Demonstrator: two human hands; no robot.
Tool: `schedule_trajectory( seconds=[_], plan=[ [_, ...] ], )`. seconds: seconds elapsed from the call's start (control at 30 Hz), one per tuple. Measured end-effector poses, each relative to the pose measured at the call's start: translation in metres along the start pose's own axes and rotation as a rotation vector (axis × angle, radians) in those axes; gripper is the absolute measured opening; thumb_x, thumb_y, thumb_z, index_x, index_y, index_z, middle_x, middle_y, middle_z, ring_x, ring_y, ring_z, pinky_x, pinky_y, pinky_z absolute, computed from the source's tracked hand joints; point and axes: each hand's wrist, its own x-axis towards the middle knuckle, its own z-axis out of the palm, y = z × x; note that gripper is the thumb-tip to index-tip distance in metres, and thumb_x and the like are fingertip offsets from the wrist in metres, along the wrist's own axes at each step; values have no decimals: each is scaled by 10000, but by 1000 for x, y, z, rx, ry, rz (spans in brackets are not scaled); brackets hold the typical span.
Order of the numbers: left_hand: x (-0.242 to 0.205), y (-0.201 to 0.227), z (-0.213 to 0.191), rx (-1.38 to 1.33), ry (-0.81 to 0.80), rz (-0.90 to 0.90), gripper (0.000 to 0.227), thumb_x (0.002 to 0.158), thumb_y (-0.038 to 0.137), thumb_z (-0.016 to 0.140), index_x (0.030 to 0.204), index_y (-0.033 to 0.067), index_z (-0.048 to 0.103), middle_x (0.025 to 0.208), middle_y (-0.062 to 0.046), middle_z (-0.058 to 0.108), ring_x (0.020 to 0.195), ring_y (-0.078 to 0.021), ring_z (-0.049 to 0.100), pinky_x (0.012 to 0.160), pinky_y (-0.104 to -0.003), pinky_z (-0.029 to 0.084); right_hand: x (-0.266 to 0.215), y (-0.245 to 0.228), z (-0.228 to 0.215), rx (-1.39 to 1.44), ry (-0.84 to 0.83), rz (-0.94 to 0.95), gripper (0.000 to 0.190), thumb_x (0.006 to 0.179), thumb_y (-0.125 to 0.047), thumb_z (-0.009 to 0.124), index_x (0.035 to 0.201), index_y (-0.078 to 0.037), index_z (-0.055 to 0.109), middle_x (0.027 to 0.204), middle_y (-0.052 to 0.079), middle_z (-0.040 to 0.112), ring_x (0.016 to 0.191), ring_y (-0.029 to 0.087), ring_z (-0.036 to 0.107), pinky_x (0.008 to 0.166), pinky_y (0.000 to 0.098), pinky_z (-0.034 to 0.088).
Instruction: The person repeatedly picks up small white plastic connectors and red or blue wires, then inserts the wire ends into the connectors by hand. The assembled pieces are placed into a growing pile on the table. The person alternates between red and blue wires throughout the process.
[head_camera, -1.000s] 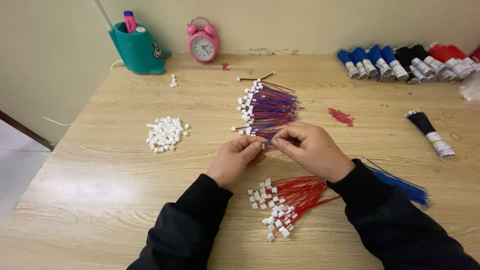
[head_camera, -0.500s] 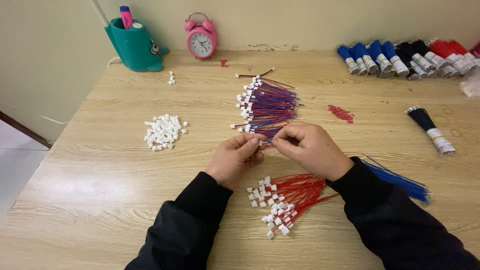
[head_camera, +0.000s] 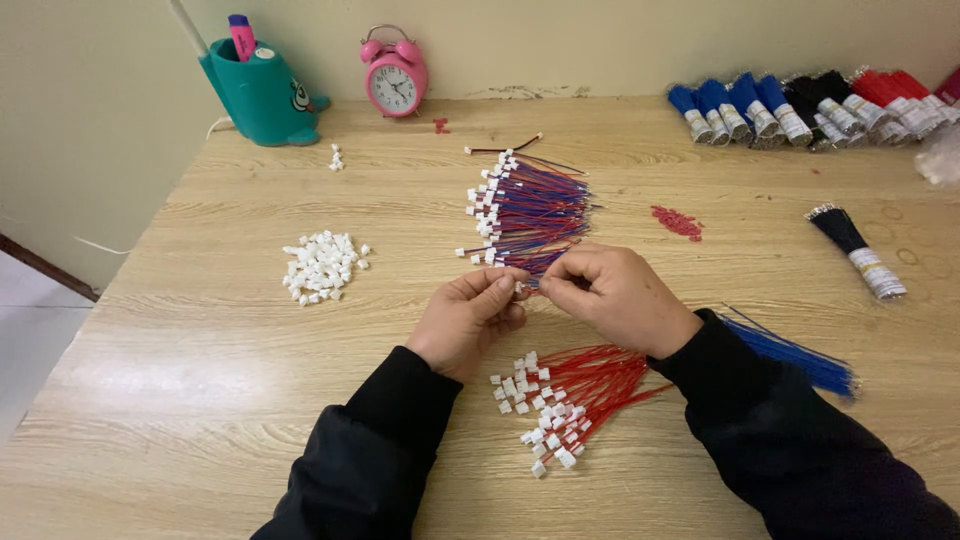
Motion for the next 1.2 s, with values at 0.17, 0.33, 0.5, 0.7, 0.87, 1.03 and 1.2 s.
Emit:
schedule_trajectory(
  seconds=[0.17, 0.33, 0.5, 0.7, 0.87, 1.03, 1.2],
  plan=[
    [1, -1, -2, -4, -1, 2, 238, 938, 164, 634, 1122, 14, 656, 915, -127, 703, 725, -175, 711, 724, -317, 619, -1, 2, 1, 3, -18, 11, 114, 825, -144, 664, 768, -73, 732, 666, 129, 647, 691, 216, 643, 674, 342, 508],
    [-3, 3, 2, 1, 9, 3, 247, 939, 163, 629, 1129, 7, 652, 921, -129, 705, 731, -169, 707, 730, -317, 619, 0, 2, 1, 8, -9, 18, 126, 834, -151, 664, 769, -68, 731, 666, 133, 651, 684, 208, 636, 666, 341, 507],
    [-3, 2, 4, 50, 38, 33, 231, 926, 155, 652, 1105, 10, 668, 899, -111, 698, 718, -153, 692, 697, -269, 608, -2, 3, 2, -11, -14, 27, 133, 829, -149, 653, 747, -69, 719, 646, 123, 634, 675, 207, 622, 668, 340, 503],
    [2, -3, -1, 183, 92, 67, 216, 921, 145, 663, 1096, 22, 694, 876, -110, 700, 721, -150, 691, 694, -260, 609, -2, 0, 6, -81, 20, -6, 131, 834, -193, 678, 746, -105, 718, 659, 85, 652, 684, 227, 656, 667, 329, 515],
    [1, -5, 5, 244, 145, 108, 206, 903, 144, 681, 1076, 37, 715, 866, -103, 708, 711, -138, 684, 685, -235, 596, -1, 5, 10, -99, 1, -18, 148, 866, -216, 648, 795, -119, 734, 720, 100, 678, 752, 253, 680, 704, 344, 527],
    [-3, 24, 15, 450, 162, 126, 218, 859, 170, 741, 1053, 71, 737, 873, -81, 714, 736, -118, 643, 736, -248, 569, -2, 3, -10, -203, -7, -91, 181, 909, -215, 602, 905, -88, 731, 824, 138, 704, 846, 347, 681, 750, 418, 529],
    [2, 37, 3, 767, 318, 294, 201, 943, 125, 666, 1128, 52, 697, 1043, -182, 700, 768, -250, 686, 681, -353, 588, -33, 13, -82, -369, 44, 60, 186, 939, -210, 594, 1046, -120, 717, 986, 116, 679, 992, 326, 650, 873, 414, 500]
  ],
)
